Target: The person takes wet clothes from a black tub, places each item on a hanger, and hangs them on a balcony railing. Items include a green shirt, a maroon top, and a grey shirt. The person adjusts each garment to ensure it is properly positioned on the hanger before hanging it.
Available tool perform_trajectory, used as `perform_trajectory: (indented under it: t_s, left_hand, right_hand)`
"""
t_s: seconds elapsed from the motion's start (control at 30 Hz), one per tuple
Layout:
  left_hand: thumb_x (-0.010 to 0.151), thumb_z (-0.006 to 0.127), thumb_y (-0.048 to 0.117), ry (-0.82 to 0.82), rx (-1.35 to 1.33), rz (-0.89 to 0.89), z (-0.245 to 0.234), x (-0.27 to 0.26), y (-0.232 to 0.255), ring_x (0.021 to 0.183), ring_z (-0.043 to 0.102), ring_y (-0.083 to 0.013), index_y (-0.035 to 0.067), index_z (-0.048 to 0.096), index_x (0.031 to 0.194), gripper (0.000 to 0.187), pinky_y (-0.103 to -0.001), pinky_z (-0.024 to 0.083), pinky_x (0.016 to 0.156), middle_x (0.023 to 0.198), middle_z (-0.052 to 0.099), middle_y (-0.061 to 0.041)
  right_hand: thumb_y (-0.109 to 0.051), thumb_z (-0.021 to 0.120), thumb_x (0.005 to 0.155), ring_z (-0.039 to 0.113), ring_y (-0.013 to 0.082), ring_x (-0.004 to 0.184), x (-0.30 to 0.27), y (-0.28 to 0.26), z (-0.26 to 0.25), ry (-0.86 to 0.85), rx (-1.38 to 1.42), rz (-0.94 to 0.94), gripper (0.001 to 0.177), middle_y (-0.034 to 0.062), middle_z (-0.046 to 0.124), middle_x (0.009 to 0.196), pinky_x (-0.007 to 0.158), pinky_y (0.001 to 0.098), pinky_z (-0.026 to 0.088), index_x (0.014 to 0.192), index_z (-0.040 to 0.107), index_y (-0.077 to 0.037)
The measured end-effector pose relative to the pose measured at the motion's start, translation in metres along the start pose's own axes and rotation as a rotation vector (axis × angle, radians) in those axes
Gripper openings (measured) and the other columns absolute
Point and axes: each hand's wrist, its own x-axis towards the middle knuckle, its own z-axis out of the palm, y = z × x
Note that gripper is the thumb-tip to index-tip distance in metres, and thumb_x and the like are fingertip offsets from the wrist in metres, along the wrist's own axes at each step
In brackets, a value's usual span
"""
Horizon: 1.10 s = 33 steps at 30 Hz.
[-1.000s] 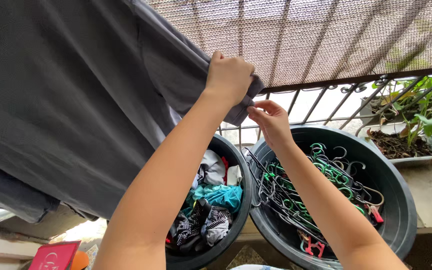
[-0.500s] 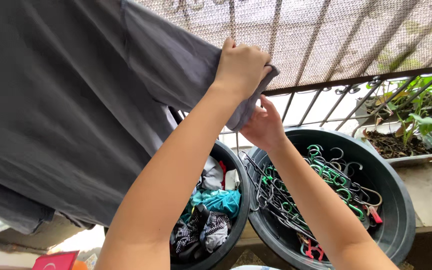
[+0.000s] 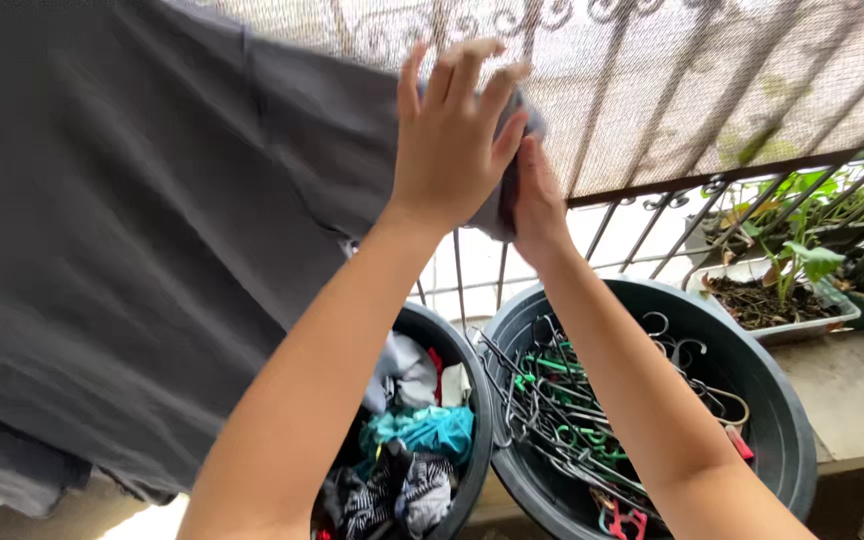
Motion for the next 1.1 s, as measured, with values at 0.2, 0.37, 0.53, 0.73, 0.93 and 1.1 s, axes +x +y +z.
perform_trajectory:
  t_s: [0.2, 0.37, 0.53, 0.73, 0.93, 1.1]
  left_hand:
    - [0.104, 0.067, 0.03, -0.076, -0.005, -0.023, -0.012, -0.026, -0.002, 0.141, 0.048, -0.0239, 0.023, 0.054, 0.142, 0.041, -0.056, 0.022, 0.126, 0.145, 0.05, -0.003]
    - [0.105, 0.065, 0.032, -0.093, -0.03, -0.008, -0.016, -0.027, -0.006, 0.147, 0.043, -0.0254, 0.025, 0.048, 0.149, 0.047, -0.055, 0.023, 0.13, 0.153, 0.045, -0.004]
    - [0.105, 0.066, 0.034, -0.109, -0.022, -0.013, -0.012, -0.026, 0.002, 0.153, 0.038, -0.0252, 0.029, 0.043, 0.155, 0.054, -0.055, 0.021, 0.132, 0.162, 0.039, -0.003]
    - [0.103, 0.066, 0.035, -0.172, 0.021, -0.034, 0.01, -0.025, 0.021, 0.154, 0.032, -0.0279, 0.031, 0.042, 0.157, 0.059, -0.058, 0.015, 0.13, 0.166, 0.033, -0.005]
    - [0.103, 0.066, 0.036, -0.204, 0.047, -0.06, 0.03, -0.026, 0.041, 0.155, 0.027, -0.0293, 0.031, 0.04, 0.157, 0.06, -0.061, 0.011, 0.129, 0.167, 0.031, -0.006]
    - [0.102, 0.066, 0.035, -0.217, 0.081, -0.099, 0.036, -0.034, 0.046, 0.158, 0.025, -0.0284, 0.033, 0.038, 0.158, 0.062, -0.059, 0.01, 0.13, 0.169, 0.029, -0.006]
  right_hand:
    - [-0.035, 0.038, 0.118, 0.059, 0.019, 0.119, 0.022, -0.005, -0.033, -0.04, -0.056, -0.066, 0.045, 0.0122, 0.06, 0.136, 0.103, 0.0354, 0.051, 0.148, 0.045, -0.003]
    - [-0.029, 0.031, 0.113, 0.064, 0.0192, 0.105, 0.019, -0.053, -0.021, -0.021, -0.518, -0.059, 0.041, 0.0118, 0.065, 0.12, 0.09, 0.0327, 0.057, 0.141, 0.047, -0.003]
    - [-0.025, 0.033, 0.115, 0.065, 0.0141, 0.11, 0.021, -0.054, -0.026, -0.058, -0.388, -0.159, 0.041, 0.0092, 0.066, 0.127, 0.095, 0.0284, 0.056, 0.146, 0.044, -0.001]
    - [-0.024, 0.042, 0.114, 0.063, 0.0145, 0.095, -0.005, -0.046, -0.041, 0.096, -0.719, -0.101, 0.04, 0.0106, 0.07, 0.111, 0.082, 0.0312, 0.055, 0.148, 0.049, -0.005]
    - [-0.022, 0.046, 0.113, 0.067, 0.015, 0.089, -0.019, -0.066, -0.036, 0.018, -0.895, -0.136, 0.038, 0.013, 0.072, 0.105, 0.079, 0.0345, 0.054, 0.148, 0.046, -0.01]
    - [-0.017, 0.051, 0.114, 0.066, 0.0153, 0.096, 0.011, -0.031, -0.076, -0.066, -0.826, -0.277, 0.042, 0.0145, 0.072, 0.113, 0.081, 0.0328, 0.054, 0.152, 0.04, -0.004]
